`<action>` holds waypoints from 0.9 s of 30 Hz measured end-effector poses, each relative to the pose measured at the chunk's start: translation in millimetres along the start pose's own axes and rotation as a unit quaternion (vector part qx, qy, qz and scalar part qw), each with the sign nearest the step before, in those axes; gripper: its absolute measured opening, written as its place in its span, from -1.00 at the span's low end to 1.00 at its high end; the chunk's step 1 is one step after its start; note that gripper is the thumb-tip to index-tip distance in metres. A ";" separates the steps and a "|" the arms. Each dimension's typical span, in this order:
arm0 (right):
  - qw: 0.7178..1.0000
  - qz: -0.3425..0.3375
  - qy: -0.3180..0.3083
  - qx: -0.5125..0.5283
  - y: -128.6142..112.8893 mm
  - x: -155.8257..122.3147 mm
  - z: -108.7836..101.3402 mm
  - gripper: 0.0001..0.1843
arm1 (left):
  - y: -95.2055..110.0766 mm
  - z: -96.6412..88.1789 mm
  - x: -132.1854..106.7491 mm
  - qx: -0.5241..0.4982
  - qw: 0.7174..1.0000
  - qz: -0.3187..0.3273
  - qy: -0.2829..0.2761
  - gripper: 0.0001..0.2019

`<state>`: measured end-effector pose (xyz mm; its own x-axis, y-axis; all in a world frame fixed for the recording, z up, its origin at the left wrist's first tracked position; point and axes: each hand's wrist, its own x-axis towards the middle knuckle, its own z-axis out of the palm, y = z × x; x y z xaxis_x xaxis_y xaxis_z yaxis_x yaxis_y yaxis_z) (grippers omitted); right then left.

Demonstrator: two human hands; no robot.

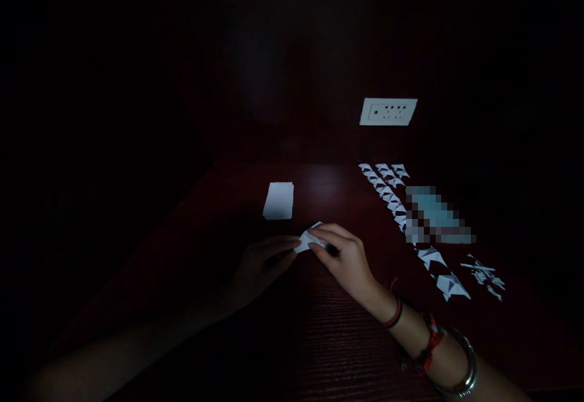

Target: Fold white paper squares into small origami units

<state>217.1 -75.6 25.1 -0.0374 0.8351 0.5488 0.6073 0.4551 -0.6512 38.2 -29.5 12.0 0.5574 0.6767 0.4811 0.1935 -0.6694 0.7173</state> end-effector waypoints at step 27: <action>0.998 -0.055 -0.008 0.044 -10.3 2.3 3.3 -0.75 | -1.0 3.8 3.0 -0.045 0.994 -0.089 0.048 -0.68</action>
<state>208.1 -77.4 31.4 -0.1125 0.7833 0.6113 0.5272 0.5686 -0.6315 42.7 -27.9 10.8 0.4398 0.8109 0.3861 0.2060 -0.5095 0.8355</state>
